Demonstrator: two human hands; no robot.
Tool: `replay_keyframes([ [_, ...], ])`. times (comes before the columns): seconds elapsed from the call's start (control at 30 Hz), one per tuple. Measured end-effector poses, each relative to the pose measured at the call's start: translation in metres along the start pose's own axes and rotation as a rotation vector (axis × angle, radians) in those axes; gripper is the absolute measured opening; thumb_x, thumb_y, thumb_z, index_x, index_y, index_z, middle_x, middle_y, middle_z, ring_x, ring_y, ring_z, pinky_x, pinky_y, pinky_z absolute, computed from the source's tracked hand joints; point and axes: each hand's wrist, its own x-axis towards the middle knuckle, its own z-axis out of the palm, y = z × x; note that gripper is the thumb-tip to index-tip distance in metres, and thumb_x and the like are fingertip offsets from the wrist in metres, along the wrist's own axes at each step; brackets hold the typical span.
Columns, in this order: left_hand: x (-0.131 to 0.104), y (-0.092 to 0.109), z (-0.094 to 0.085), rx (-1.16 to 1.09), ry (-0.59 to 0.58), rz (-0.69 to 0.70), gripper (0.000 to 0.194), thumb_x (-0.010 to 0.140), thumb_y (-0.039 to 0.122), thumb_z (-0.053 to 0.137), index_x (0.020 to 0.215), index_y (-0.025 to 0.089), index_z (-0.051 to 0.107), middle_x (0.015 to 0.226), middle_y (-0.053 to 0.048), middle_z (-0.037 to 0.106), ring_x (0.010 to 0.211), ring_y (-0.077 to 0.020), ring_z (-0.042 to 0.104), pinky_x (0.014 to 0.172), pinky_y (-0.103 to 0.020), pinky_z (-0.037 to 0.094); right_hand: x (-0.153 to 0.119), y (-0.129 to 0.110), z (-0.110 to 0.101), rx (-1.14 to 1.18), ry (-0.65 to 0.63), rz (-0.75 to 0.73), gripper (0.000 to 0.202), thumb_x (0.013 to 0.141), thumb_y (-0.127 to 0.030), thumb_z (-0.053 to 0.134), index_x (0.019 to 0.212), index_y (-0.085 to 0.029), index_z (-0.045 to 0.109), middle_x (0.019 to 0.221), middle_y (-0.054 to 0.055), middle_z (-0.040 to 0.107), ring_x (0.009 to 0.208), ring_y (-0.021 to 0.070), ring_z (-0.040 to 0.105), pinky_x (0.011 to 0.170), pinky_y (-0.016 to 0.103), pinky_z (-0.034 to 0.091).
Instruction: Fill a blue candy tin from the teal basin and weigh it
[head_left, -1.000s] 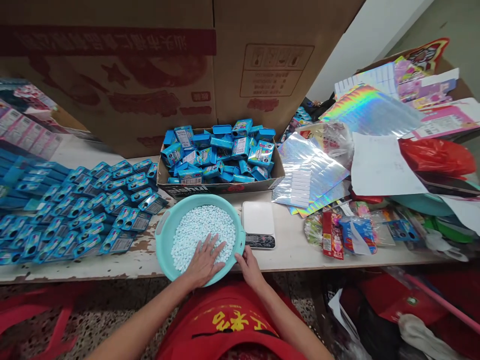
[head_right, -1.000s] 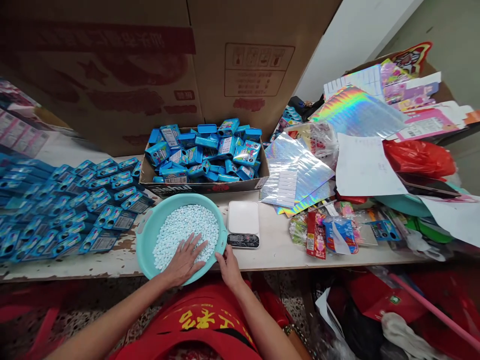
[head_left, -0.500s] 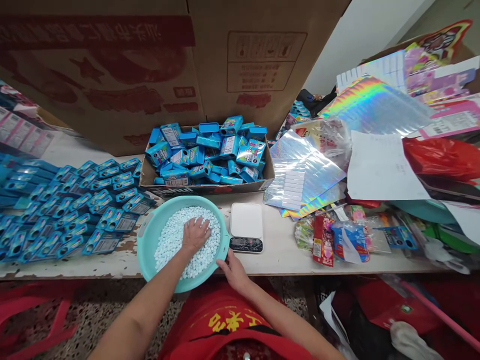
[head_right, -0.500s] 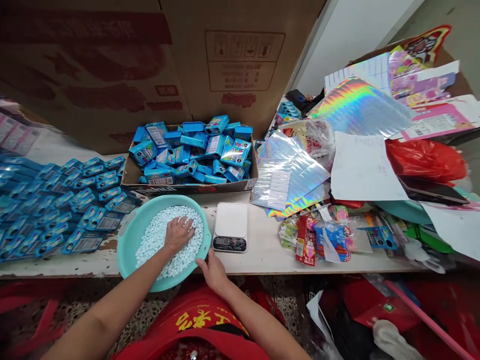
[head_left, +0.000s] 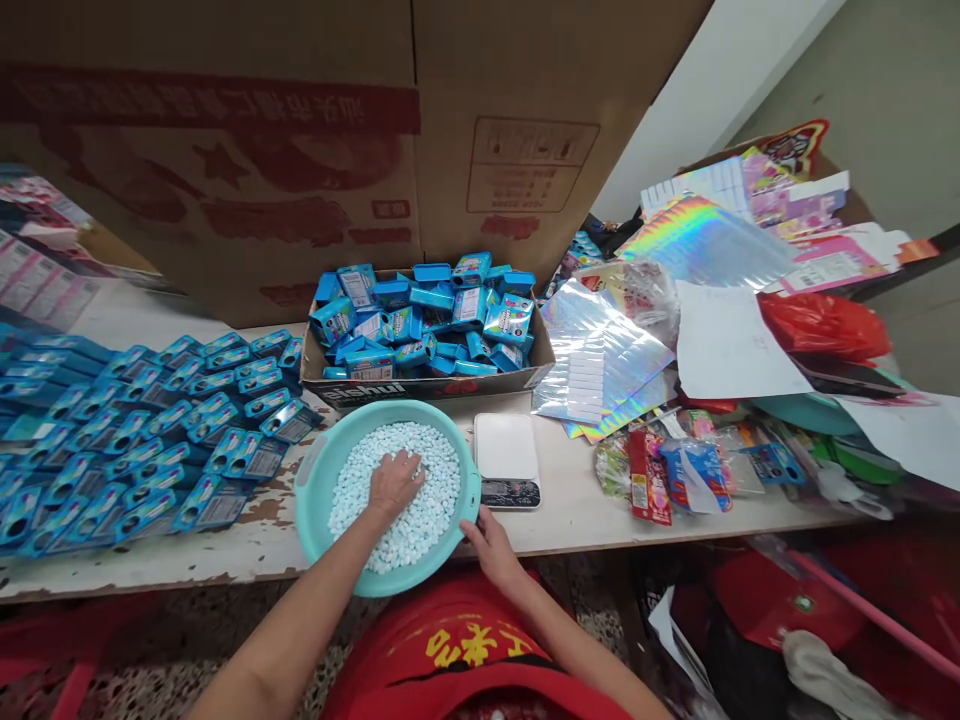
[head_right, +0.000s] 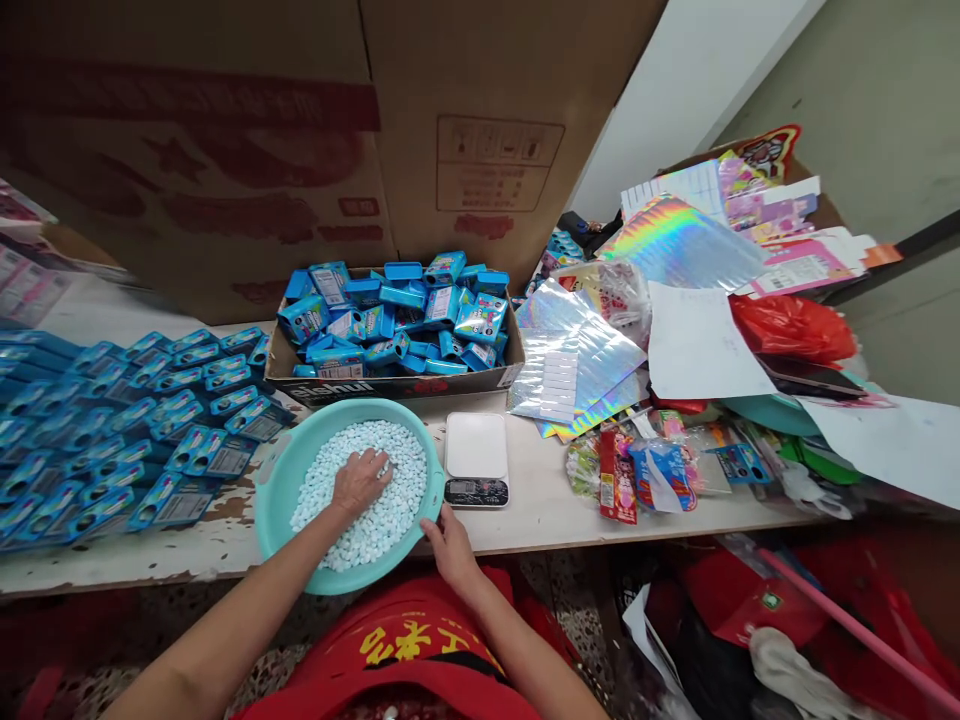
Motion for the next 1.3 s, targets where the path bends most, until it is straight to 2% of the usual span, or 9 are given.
replay_keyframes([
  [0.23,-0.020,-0.017,-0.004,-0.239,-0.024,-0.111,0.021,0.081,0.027,0.050,0.094,0.022,0.066,0.101,-0.007,0.061,0.094,-0.0249,0.054,0.082,-0.037,0.041,-0.003,-0.017,0.004,-0.155,-0.006,-0.039,0.040,0.083,-0.057,0.045,0.087,-0.020,0.060,0.067,0.003,0.064,0.057,0.0194,0.060,0.052,0.030,0.049],
  [0.37,-0.021,-0.025,-0.007,-0.503,-0.001,-0.242,0.016,0.076,0.024,0.051,0.084,0.022,0.065,0.091,-0.004,0.064,0.087,-0.0221,0.058,0.081,-0.034,0.043,0.015,-0.041,-0.030,-0.390,0.076,-0.060,0.034,0.075,-0.052,0.059,0.059,-0.022,0.058,0.048,0.000,0.057,0.044,0.0169,0.054,0.043,0.025,0.039],
  [0.53,-0.021,-0.026,-0.010,-0.911,0.033,-0.422,0.021,0.075,0.039,0.051,0.077,0.020,0.061,0.066,0.000,0.060,0.063,-0.0173,0.059,0.058,-0.026,0.046,0.102,-0.107,-0.107,-0.637,0.400,-0.204,0.035,0.081,-0.050,0.051,0.098,-0.020,0.059,0.087,0.009,0.065,0.073,0.0231,0.061,0.068,0.036,0.046],
  [0.63,-0.025,-0.023,-0.014,-1.285,0.035,-0.544,0.028,0.071,0.045,0.055,0.083,0.020,0.059,0.067,0.000,0.060,0.054,-0.0141,0.057,0.046,-0.023,0.042,0.177,-0.149,-0.138,-0.754,0.506,-0.338,0.048,0.084,-0.049,0.045,0.119,-0.015,0.049,0.117,0.019,0.055,0.108,0.0298,0.050,0.089,0.045,0.039],
  [0.77,-0.029,-0.018,-0.026,-2.044,-0.037,-0.760,0.025,0.063,0.035,0.065,0.082,0.020,0.056,0.061,0.002,0.059,0.049,-0.0140,0.056,0.039,-0.020,0.038,0.261,-0.177,-0.144,-0.891,0.410,-0.433,0.059,0.072,-0.053,0.063,0.119,-0.019,0.051,0.131,0.017,0.046,0.125,0.0336,0.034,0.101,0.049,0.028],
  [0.9,-0.026,-0.014,-0.039,-2.299,0.037,-0.849,0.014,0.070,0.031,0.058,0.076,0.019,0.055,0.061,-0.001,0.061,0.055,-0.0186,0.062,0.049,-0.030,0.051,0.298,-0.177,-0.139,-0.933,0.364,-0.385,0.072,0.058,-0.058,0.073,0.113,-0.016,0.054,0.118,0.019,0.053,0.115,0.0388,0.041,0.096,0.055,0.027],
  [1.03,-0.022,-0.012,-0.042,-2.322,0.067,-0.962,0.010,0.074,0.023,0.053,0.080,0.016,0.057,0.069,-0.005,0.066,0.055,-0.0182,0.063,0.047,-0.029,0.051,0.282,-0.182,-0.146,-0.891,0.381,-0.412,0.079,0.052,-0.054,0.075,0.117,-0.016,0.050,0.117,0.016,0.052,0.114,0.0371,0.043,0.097,0.053,0.029],
  [1.17,-0.020,-0.012,-0.038,-2.364,0.082,-0.885,0.010,0.076,0.021,0.051,0.081,0.014,0.057,0.070,-0.007,0.067,0.054,-0.0193,0.063,0.043,-0.028,0.050,0.222,-0.182,-0.147,-0.745,0.359,-0.473,0.087,0.054,-0.048,0.074,0.128,-0.016,0.040,0.124,0.015,0.049,0.115,0.0306,0.046,0.095,0.044,0.039],
  [1.3,-0.018,-0.008,-0.036,-2.407,0.031,-0.923,0.009,0.079,0.021,0.048,0.082,0.015,0.055,0.070,-0.006,0.065,0.057,-0.0187,0.064,0.045,-0.027,0.051,0.143,-0.160,-0.114,0.075,0.118,-0.286,0.080,0.056,-0.041,0.077,0.126,-0.025,0.044,0.113,0.007,0.060,0.101,0.0268,0.058,0.089,0.043,0.045],
])
